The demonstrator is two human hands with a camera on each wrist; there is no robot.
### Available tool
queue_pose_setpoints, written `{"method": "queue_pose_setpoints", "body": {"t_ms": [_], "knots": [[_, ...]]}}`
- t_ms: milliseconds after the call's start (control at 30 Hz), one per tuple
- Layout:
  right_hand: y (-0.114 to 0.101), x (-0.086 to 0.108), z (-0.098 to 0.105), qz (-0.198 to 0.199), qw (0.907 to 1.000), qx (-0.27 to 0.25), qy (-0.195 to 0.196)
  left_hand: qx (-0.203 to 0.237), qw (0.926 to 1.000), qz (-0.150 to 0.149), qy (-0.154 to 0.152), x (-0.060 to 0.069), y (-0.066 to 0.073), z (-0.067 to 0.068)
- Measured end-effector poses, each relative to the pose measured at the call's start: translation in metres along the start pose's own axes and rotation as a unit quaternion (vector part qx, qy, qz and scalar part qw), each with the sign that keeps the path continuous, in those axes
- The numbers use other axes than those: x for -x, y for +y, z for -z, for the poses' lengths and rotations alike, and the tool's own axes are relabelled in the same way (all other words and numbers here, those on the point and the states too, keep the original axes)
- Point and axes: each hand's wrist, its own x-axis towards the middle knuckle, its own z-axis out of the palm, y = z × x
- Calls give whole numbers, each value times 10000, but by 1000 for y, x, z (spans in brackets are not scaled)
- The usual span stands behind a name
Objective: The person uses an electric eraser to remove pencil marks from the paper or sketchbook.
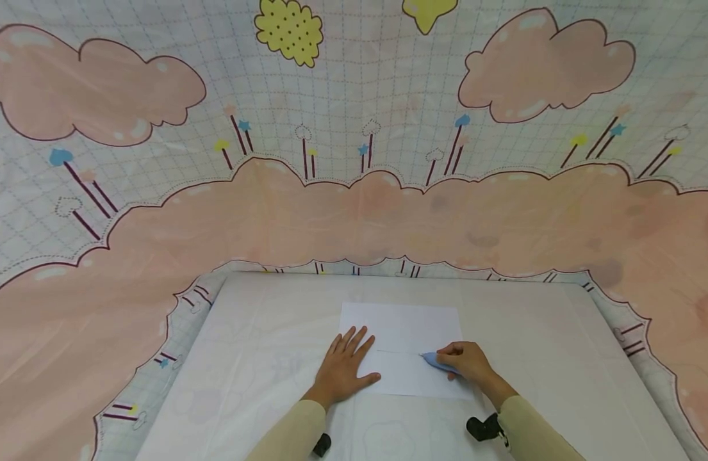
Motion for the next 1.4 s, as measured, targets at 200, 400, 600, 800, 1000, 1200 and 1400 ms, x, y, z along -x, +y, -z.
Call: {"method": "queue_pose_setpoints", "body": {"t_ms": [200,400,600,800,1000,1200,1400], "knots": [[2,-1,1,-18,9999,53,121,74,9999,-30,83,0,1,0],[1,0,2,-12,10000,17,32,38,9992,-141,368,0,0,-5],[1,0,1,-7,10000,5,-74,105,9996,-86,238,0,0,-3],[3,-1,0,9,10000,-5,-22,113,9999,-12,53,1,0,0],[2,-1,1,-18,10000,53,76,135,9999,-4,32,2,1,0],[0,1,1,-47,10000,8,-62,134,9999,-3,46,2,1,0],[0,2,0,-57,9999,3,-89,145,9996,-73,250,1,0,-3]]}}
